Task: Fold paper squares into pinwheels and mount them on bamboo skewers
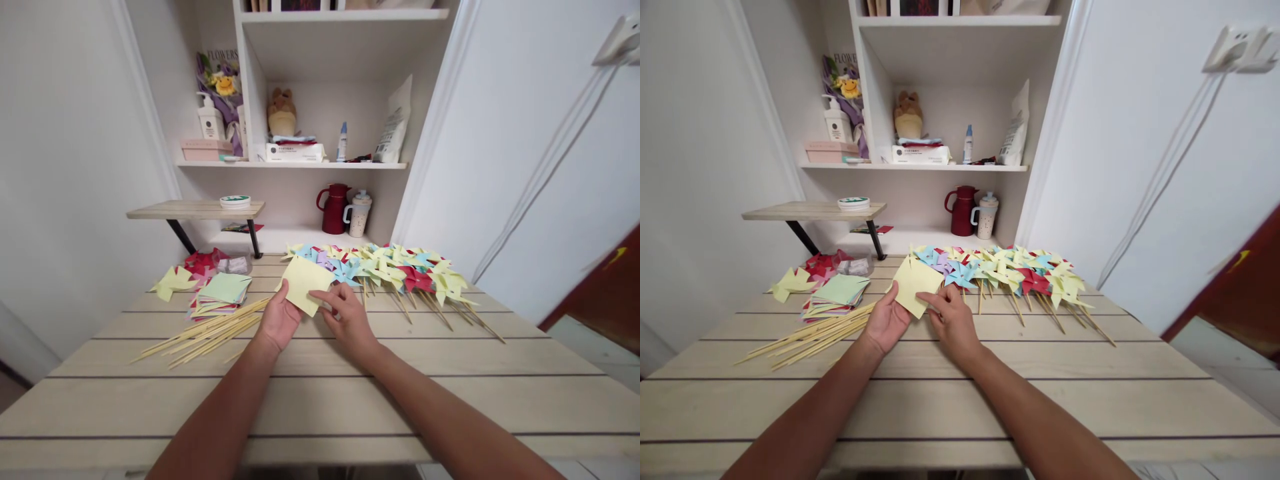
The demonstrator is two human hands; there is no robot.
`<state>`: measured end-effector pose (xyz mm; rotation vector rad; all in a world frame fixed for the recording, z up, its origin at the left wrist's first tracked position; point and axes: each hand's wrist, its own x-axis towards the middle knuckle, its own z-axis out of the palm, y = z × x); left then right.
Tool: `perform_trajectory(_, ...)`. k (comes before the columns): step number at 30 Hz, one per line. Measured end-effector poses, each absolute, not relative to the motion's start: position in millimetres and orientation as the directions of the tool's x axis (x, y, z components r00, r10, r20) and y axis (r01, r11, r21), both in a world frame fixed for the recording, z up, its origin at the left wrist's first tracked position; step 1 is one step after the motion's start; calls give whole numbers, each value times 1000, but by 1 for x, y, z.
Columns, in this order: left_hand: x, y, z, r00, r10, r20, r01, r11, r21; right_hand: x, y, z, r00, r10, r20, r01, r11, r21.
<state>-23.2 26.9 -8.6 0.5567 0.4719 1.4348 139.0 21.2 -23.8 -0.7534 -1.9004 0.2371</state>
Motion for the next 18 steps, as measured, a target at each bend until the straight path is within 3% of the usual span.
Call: perform_trajectory(18,-19,25,-8,61,998,7,-735,41,676,140,23,-14,-89,721,687,297,678,-673)
